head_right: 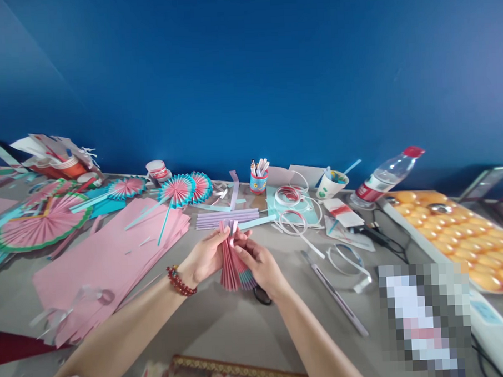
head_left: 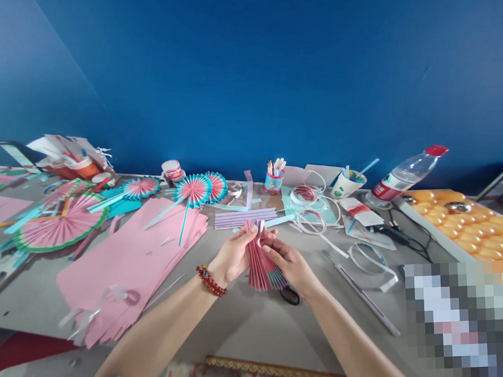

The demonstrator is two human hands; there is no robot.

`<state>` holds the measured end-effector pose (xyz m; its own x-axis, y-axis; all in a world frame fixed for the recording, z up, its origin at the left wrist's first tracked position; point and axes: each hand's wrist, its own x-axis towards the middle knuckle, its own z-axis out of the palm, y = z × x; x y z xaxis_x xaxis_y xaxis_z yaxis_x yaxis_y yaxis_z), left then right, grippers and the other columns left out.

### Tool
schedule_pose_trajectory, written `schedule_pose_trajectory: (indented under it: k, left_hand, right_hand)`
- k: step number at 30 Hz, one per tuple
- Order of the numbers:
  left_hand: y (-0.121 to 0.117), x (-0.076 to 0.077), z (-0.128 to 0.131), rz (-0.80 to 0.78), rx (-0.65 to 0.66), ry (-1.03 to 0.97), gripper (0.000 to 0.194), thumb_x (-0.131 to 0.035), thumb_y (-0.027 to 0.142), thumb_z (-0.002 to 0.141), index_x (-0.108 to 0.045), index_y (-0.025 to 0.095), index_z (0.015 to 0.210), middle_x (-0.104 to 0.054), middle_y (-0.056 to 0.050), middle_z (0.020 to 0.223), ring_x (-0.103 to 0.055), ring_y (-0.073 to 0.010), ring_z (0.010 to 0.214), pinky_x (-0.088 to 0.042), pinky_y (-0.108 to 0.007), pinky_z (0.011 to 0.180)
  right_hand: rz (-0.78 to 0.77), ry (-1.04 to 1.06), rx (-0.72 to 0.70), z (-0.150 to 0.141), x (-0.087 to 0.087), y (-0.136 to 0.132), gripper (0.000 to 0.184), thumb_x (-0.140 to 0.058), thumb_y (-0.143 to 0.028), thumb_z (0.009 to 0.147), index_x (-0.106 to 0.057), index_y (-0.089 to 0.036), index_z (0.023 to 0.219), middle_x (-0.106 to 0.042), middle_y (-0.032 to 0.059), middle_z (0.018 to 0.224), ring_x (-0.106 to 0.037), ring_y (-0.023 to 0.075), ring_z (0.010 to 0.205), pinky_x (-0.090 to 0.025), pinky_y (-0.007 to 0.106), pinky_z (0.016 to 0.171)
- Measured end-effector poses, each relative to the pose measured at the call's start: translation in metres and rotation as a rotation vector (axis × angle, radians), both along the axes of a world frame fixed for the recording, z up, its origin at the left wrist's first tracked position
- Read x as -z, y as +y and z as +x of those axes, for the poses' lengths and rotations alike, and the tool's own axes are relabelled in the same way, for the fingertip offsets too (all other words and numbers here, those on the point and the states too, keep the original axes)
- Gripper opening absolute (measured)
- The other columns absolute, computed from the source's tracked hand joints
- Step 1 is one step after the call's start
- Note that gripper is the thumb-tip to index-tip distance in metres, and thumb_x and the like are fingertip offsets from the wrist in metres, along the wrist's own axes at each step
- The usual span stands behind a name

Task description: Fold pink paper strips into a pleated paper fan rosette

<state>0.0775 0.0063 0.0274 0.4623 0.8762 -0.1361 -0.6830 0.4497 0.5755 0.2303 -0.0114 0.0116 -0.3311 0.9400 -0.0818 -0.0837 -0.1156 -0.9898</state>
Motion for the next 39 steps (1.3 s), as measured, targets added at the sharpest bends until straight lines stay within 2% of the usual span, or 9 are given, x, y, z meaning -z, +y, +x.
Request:
schedule_pose_trajectory:
  k: [9, 12, 14, 17, 20, 24, 28, 33, 39]
  left_hand:
    - [0.006, -0.001, -0.004, 0.04, -0.059, 0.005, 0.018, -0.065, 0.029, 0.088, -0.067, 0.013, 0.096, -0.071, -0.013, 0.102, -0.067, -0.0248, 0.099, -0.051, -0.039, 0.089]
    - [0.01, -0.001, -0.009, -0.035, -0.064, 0.028, 0.02, -0.063, 0.032, 0.088, -0.067, 0.014, 0.095, -0.068, -0.013, 0.103, -0.066, -0.0239, 0.096, -0.054, -0.038, 0.082]
    - [0.012, -0.001, -0.011, -0.103, -0.021, 0.059, 0.023, -0.059, 0.034, 0.089, -0.067, 0.013, 0.092, -0.066, -0.011, 0.095, -0.065, -0.017, 0.076, -0.053, -0.027, 0.061]
    - [0.014, 0.001, -0.01, -0.133, 0.076, 0.059, 0.025, -0.055, 0.031, 0.089, -0.067, 0.01, 0.091, -0.064, -0.009, 0.086, -0.052, -0.0079, 0.054, -0.033, -0.015, 0.038]
    - [0.012, 0.003, -0.007, -0.133, 0.13, 0.108, 0.025, -0.054, 0.031, 0.089, -0.067, 0.009, 0.086, -0.061, -0.006, 0.072, -0.049, -0.0079, 0.05, -0.029, -0.015, 0.037]
    - [0.006, 0.007, -0.003, -0.038, 0.028, 0.206, 0.024, -0.061, 0.032, 0.088, -0.065, 0.01, 0.08, -0.06, -0.004, 0.066, -0.052, -0.0088, 0.051, -0.04, -0.018, 0.046]
    - [0.002, 0.006, -0.001, 0.022, 0.005, 0.18, 0.022, -0.07, 0.033, 0.083, -0.068, 0.012, 0.09, -0.067, -0.005, 0.076, -0.061, -0.0134, 0.063, -0.05, -0.024, 0.063]
    - [0.003, 0.003, -0.001, 0.012, 0.03, 0.137, 0.03, -0.066, 0.039, 0.085, -0.071, 0.009, 0.091, -0.072, -0.012, 0.085, -0.067, -0.0231, 0.079, -0.052, -0.033, 0.077]
    - [0.004, 0.001, -0.002, -0.058, -0.086, 0.172, 0.024, -0.066, 0.033, 0.084, -0.069, 0.01, 0.079, -0.069, -0.009, 0.076, -0.064, -0.0186, 0.07, -0.051, -0.029, 0.071]
  right_hand:
    - [-0.007, -0.043, 0.109, 0.022, -0.012, 0.003, 0.027, -0.075, -0.044, 0.078, -0.065, -0.02, 0.086, -0.061, -0.0014, 0.069, -0.055, 0.0133, 0.06, -0.043, 0.025, 0.058]
    - [0.257, -0.081, 0.143, 0.036, -0.02, 0.005, 0.021, -0.069, -0.041, 0.083, -0.065, -0.022, 0.09, -0.062, 0.0026, 0.077, -0.057, 0.0165, 0.066, -0.045, 0.028, 0.058]
    - [0.525, -0.159, 0.161, 0.042, -0.025, 0.006, 0.012, -0.064, -0.034, 0.088, -0.068, -0.023, 0.091, -0.063, 0.0069, 0.094, -0.061, 0.0211, 0.084, -0.049, 0.032, 0.07]
    - [0.852, -0.368, 0.163, 0.043, -0.029, 0.006, 0.01, -0.06, -0.021, 0.089, -0.069, -0.025, 0.09, -0.059, 0.0077, 0.105, -0.058, 0.0234, 0.101, -0.047, 0.037, 0.086]
    - [1.042, -0.599, 0.049, 0.036, -0.027, 0.004, 0.02, -0.054, -0.015, 0.089, -0.069, -0.026, 0.094, -0.06, 0.0073, 0.106, -0.057, 0.0219, 0.098, -0.048, 0.036, 0.083]
    - [1.189, -0.801, 0.004, 0.028, -0.025, -0.001, 0.026, -0.05, -0.012, 0.089, -0.07, -0.027, 0.097, -0.063, 0.0074, 0.107, -0.057, 0.0212, 0.096, -0.049, 0.035, 0.084]
    - [1.243, -0.821, 0.036, 0.025, -0.024, -0.004, 0.027, -0.049, -0.013, 0.09, -0.07, -0.029, 0.097, -0.066, 0.0076, 0.105, -0.059, 0.0214, 0.098, -0.048, 0.036, 0.088]
    - [1.173, -0.697, 0.024, 0.025, -0.019, -0.005, 0.027, -0.048, -0.015, 0.092, -0.071, -0.028, 0.097, -0.066, 0.0069, 0.092, -0.063, 0.018, 0.084, -0.05, 0.029, 0.074]
    - [0.947, -0.432, 0.043, 0.021, -0.015, -0.005, 0.025, -0.051, -0.018, 0.09, -0.072, -0.028, 0.101, -0.071, 0.0066, 0.096, -0.067, 0.0208, 0.088, -0.052, 0.032, 0.078]
